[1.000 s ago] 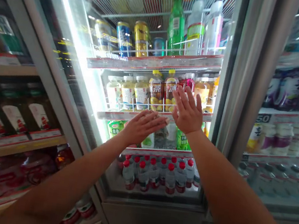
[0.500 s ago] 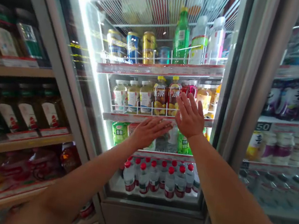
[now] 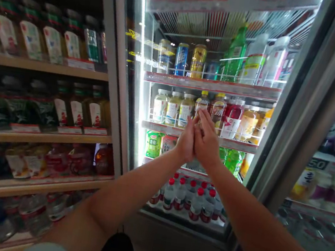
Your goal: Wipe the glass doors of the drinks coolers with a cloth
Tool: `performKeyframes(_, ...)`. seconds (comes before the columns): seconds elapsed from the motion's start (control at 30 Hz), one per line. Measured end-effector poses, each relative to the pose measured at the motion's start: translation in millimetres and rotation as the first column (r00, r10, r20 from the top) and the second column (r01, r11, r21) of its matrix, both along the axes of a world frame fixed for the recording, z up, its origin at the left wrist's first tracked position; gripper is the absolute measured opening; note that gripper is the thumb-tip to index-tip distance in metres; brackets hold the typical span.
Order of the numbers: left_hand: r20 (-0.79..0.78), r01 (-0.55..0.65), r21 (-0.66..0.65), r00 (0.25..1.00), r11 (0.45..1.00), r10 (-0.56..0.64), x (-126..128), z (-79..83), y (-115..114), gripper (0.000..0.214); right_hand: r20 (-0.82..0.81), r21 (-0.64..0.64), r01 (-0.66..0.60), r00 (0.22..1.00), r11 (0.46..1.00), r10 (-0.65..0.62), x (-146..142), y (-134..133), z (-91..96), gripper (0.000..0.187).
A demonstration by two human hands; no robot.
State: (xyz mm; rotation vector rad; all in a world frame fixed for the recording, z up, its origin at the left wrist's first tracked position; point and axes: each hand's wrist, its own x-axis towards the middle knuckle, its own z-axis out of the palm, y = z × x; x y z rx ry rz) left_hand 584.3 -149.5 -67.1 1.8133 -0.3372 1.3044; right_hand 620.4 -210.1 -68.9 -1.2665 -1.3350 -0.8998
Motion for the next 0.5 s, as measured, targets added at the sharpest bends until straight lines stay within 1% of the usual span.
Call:
performKeyframes(0.07, 0.008, -0.023, 0.026, 1.0, 0.999, 0.023, -15, 4.8, 16, 0.081, 0.093, 0.017, 0.003, 0.996, 1.0, -0.005, -2, 8, 9.1, 0.046)
performKeyframes(0.13, 0.029, -0.123, 0.09, 0.992, 0.988, 0.121, -32, 6.2, 38, 0.077, 0.261, -0.011, 0.007, 0.965, 1.0, -0.004, 3, 12, 20.3, 0.045)
performKeyframes(0.17, 0.043, -0.195, 0.135, 0.981, 0.971, 0.191, -41, 4.8, 50, 0.073, 0.348, -0.039, 0.033, 0.937, 0.999, -0.018, 8, 12, 24.9, 0.045)
performKeyframes(0.2, 0.056, -0.275, 0.188, 0.962, 0.943, 0.269, -50, 1.5, 63, 0.067, 0.418, -0.062, 0.086, 0.907, 0.994, -0.052, 15, 11, 27.6, 0.046)
performKeyframes(0.27, 0.084, -0.428, 0.293, 0.902, 0.855, 0.423, -68, -10.2, 91, 0.059, 0.493, -0.081, 0.258, 0.85, 0.963, -0.186, 31, 10, 23.3, 0.05)
performKeyframes(0.3, 0.097, -0.494, 0.34, 0.865, 0.8, 0.493, -76, -18.4, 105, 0.055, 0.497, -0.076, 0.351, 0.825, 0.933, -0.27, 38, 9, 15.3, 0.052)
performKeyframes(0.33, 0.109, -0.552, 0.378, 0.824, 0.743, 0.557, -83, -27.7, 119, 0.052, 0.488, -0.065, 0.431, 0.801, 0.9, -0.348, 44, 8, 3.4, 0.055)
performKeyframes(0.37, 0.122, -0.603, 0.409, 0.78, 0.685, 0.614, -89, -37.7, 134, 0.051, 0.478, -0.052, 0.492, 0.776, 0.869, -0.411, 49, 8, -11.4, 0.059)
performKeyframes(0.4, 0.137, -0.647, 0.432, 0.735, 0.628, 0.664, -93, -48.1, 148, 0.051, 0.478, -0.045, 0.529, 0.756, 0.847, -0.447, 52, 8, -27.9, 0.064)
performKeyframes(0.43, 0.154, -0.683, 0.45, 0.693, 0.575, 0.704, -96, -58.4, 162, 0.05, 0.493, -0.049, 0.546, 0.742, 0.836, -0.455, 53, 7, -44.0, 0.068)
performKeyframes(0.47, 0.171, -0.711, 0.467, 0.656, 0.526, 0.735, -97, -68.1, 175, 0.05, 0.531, -0.069, 0.544, 0.729, 0.836, -0.431, 54, 7, -58.0, 0.07)
performKeyframes(0.5, 0.191, -0.731, 0.484, 0.625, 0.481, 0.757, -98, -77.0, 187, 0.048, 0.585, -0.11, 0.532, 0.718, 0.84, -0.378, 54, 6, -67.9, 0.071)
